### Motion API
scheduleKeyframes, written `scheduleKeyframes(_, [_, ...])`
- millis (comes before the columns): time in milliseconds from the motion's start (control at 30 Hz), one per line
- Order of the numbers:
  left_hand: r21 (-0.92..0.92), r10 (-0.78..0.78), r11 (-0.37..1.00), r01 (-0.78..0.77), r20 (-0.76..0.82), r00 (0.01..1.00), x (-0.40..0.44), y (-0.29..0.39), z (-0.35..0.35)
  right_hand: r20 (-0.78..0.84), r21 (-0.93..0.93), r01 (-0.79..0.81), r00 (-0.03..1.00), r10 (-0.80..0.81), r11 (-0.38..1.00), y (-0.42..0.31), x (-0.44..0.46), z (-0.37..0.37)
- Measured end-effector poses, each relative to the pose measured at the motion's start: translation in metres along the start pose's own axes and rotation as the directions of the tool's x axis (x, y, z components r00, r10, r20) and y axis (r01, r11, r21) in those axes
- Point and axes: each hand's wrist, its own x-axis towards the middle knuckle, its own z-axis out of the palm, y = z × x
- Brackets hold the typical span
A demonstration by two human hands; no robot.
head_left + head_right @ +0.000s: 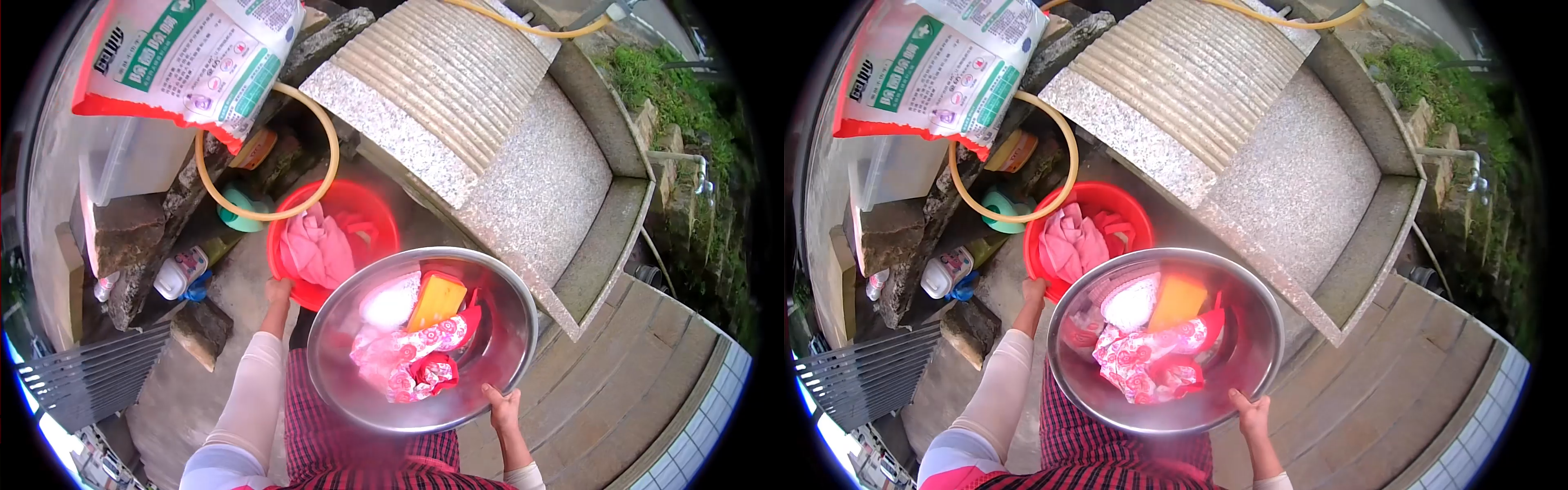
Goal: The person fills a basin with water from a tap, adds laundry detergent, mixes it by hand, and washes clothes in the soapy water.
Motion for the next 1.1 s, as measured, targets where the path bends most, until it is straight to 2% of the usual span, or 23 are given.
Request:
scheduleKeyframes(67, [-0.054, -0.019, 0.998, 0.018, -0.020, 1.000, -0.035, 0.004, -0.037, -0.004, -0.010, 0.037, 0.999, -0.037, 0.999, -0.017, 0.000, -0.007])
scheduleKeyframes(167, [-0.149, -0.082, 0.986, 0.073, -0.055, 0.995, -0.090, -0.009, -0.096, 0.072, 0.041, 0.063, 0.995, -0.065, 0.997, -0.059, 0.002, -0.029])
scheduleKeyframes(233, [-0.235, -0.020, 0.972, 0.007, -0.051, 0.998, -0.123, -0.026, -0.133, 0.136, 0.088, 0.060, 0.988, -0.072, 0.994, -0.089, 0.005, -0.055])
scheduleKeyframes(400, [-0.400, -0.083, 0.914, 0.063, -0.033, 0.996, -0.162, -0.101, -0.220, 0.060, 0.224, 0.084, 0.993, -0.099, 0.971, -0.140, 0.036, -0.105])
scheduleKeyframes(467, [-0.429, -0.150, 0.896, 0.115, -0.048, 0.988, -0.191, -0.093, -0.251, 0.020, 0.308, 0.115, 0.992, -0.127, 0.944, -0.151, 0.054, -0.109])
scheduleKeyframes(533, [-0.463, -0.169, 0.878, 0.124, -0.058, 0.984, -0.252, -0.056, -0.282, -0.067, 0.381, 0.123, 0.992, -0.105, 0.916, -0.150, 0.089, -0.103])
scheduleKeyframes(633, [-0.523, -0.170, 0.843, 0.125, -0.040, 0.985, -0.274, -0.079, -0.307, -0.194, 0.460, 0.107, 0.981, -0.018, 0.881, -0.133, 0.158, -0.091])
scheduleKeyframes(700, [-0.603, -0.161, 0.790, 0.113, -0.027, 0.987, -0.279, -0.084, -0.299, -0.200, 0.500, 0.101, 0.980, 0.002, 0.860, -0.143, 0.198, -0.079])
scheduleKeyframes(900, [-0.706, -0.195, 0.702, 0.098, -0.057, 0.979, -0.374, -0.051, -0.283, -0.281, 0.501, 0.025, 0.950, 0.135, 0.865, -0.128, 0.288, -0.081])
scheduleKeyframes(967, [-0.761, -0.138, 0.640, 0.103, 0.018, 0.990, -0.426, -0.022, -0.300, -0.317, 0.442, 0.022, 0.939, 0.134, 0.897, -0.109, 0.315, -0.088])
scheduleKeyframes(1033, [-0.720, -0.093, 0.666, 0.195, 0.178, 0.980, -0.478, 0.027, -0.276, -0.361, 0.382, 0.044, 0.926, 0.106, 0.923, -0.098, 0.341, -0.095])
scheduleKeyframes(1100, [-0.519, -0.128, 0.791, 0.323, 0.376, 0.918, -0.523, 0.066, -0.249, -0.360, 0.537, -0.066, 0.883, 0.299, 0.841, -0.112, 0.329, -0.101])
